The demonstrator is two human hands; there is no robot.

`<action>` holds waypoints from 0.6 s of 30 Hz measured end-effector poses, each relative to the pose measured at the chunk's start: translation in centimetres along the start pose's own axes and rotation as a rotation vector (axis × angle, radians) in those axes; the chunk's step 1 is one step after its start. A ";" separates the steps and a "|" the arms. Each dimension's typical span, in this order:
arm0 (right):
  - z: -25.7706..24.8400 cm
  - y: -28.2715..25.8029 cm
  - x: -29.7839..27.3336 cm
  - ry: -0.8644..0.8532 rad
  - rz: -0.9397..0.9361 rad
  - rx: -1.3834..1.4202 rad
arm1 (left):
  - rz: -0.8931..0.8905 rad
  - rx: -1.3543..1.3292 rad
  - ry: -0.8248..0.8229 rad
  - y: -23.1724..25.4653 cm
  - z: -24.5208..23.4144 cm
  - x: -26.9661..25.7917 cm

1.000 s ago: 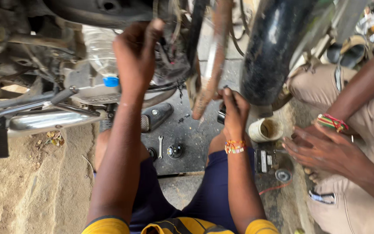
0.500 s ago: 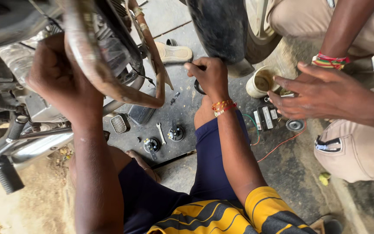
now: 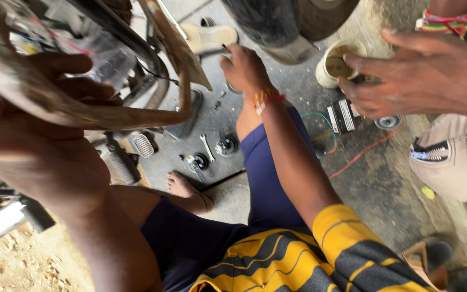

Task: The person manipulates wires on a motorcycle by hand and with electrical tape, and uses a wrench on a component.

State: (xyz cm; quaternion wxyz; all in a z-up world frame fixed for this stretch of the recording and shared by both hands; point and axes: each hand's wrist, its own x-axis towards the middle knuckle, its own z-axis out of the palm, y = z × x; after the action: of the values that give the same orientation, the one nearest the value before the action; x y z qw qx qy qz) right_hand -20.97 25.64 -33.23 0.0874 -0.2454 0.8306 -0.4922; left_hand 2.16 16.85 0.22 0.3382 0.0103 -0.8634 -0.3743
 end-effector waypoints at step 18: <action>5.2 19.9 -10.8 -0.020 0.022 -0.344 | -0.073 0.009 -0.336 -3.0 3.6 -3.6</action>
State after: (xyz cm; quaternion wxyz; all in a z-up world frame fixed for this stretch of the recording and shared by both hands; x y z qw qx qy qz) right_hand -16.02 34.82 -53.96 0.0580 -0.2526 0.9042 -0.3394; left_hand 2.08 17.94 -5.56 0.1754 -0.0196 -0.9085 -0.3788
